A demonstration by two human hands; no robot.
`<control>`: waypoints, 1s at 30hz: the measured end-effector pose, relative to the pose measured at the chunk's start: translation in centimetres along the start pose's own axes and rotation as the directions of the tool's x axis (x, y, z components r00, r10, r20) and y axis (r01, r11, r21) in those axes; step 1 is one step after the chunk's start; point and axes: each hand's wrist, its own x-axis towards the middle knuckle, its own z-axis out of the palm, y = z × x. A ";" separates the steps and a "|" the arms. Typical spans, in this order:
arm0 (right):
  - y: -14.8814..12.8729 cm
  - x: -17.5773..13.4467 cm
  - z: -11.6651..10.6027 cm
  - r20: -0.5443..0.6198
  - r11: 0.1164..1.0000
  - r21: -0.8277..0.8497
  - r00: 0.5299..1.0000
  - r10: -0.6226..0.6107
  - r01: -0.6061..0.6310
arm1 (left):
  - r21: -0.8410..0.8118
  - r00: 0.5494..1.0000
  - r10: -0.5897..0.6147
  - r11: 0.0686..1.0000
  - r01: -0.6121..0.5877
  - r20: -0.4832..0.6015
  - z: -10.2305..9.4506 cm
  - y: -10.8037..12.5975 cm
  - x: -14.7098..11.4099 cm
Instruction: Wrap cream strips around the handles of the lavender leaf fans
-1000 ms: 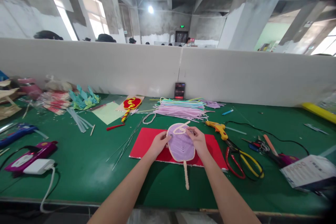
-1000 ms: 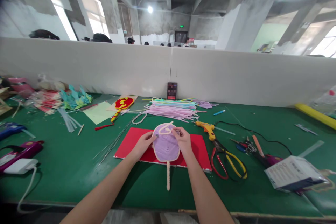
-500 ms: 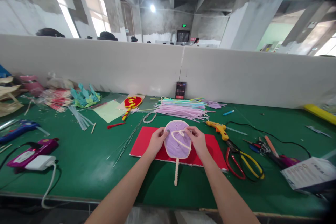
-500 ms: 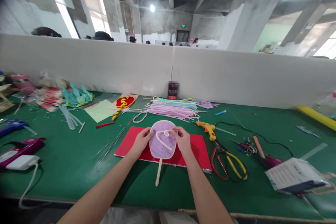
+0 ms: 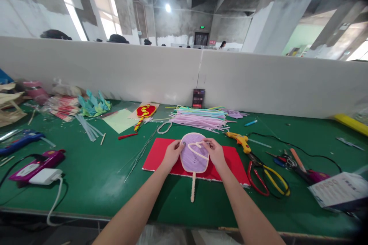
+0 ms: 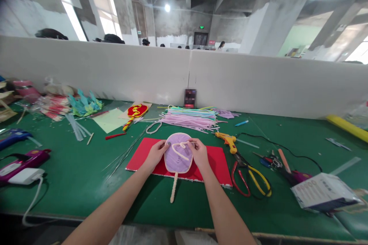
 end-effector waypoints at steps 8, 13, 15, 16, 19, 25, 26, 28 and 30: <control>0.4 0.3 -0.2 -0.066 0.993 0.103 0.996 0.060 -0.053 | -0.183 0.989 -0.144 0.974 0.135 -0.035 0.2 -0.2 0.1; 1.1 1.6 -2.7 -0.350 0.933 0.357 0.919 0.182 -0.049 | -0.355 0.967 -0.218 0.901 0.251 0.133 0.1 0.6 0.0; 1.3 2.1 -3.9 -0.420 0.938 0.344 0.887 0.190 -0.038 | -0.367 0.967 -0.223 0.895 0.252 0.119 0.0 0.7 0.0; 1.3 2.3 -4.4 -0.426 0.939 0.342 0.884 0.191 -0.039 | -0.370 0.967 -0.229 0.893 0.256 0.116 0.0 0.8 -0.1; 1.3 2.6 -5.2 -0.379 0.944 0.325 0.906 0.189 -0.061 | -0.368 0.966 -0.232 0.893 0.258 0.114 -0.1 0.8 0.0; 1.3 2.4 -4.5 -0.277 0.934 0.345 0.941 0.196 -0.093 | -0.380 0.966 -0.235 0.888 0.260 0.111 -0.1 0.3 0.2; 1.5 2.4 -4.5 -0.277 0.927 0.363 0.940 0.201 -0.091 | -0.382 0.965 -0.235 0.887 0.261 0.114 -0.1 0.2 0.2; 1.8 2.4 -4.7 -0.288 0.907 0.413 0.933 0.214 -0.080 | -0.399 0.965 -0.234 0.879 0.262 0.119 -0.1 0.4 0.2; 2.1 2.5 -5.2 -0.304 0.877 0.478 0.926 0.224 -0.055 | -0.458 0.966 -0.232 0.850 0.260 0.117 -0.3 0.7 0.2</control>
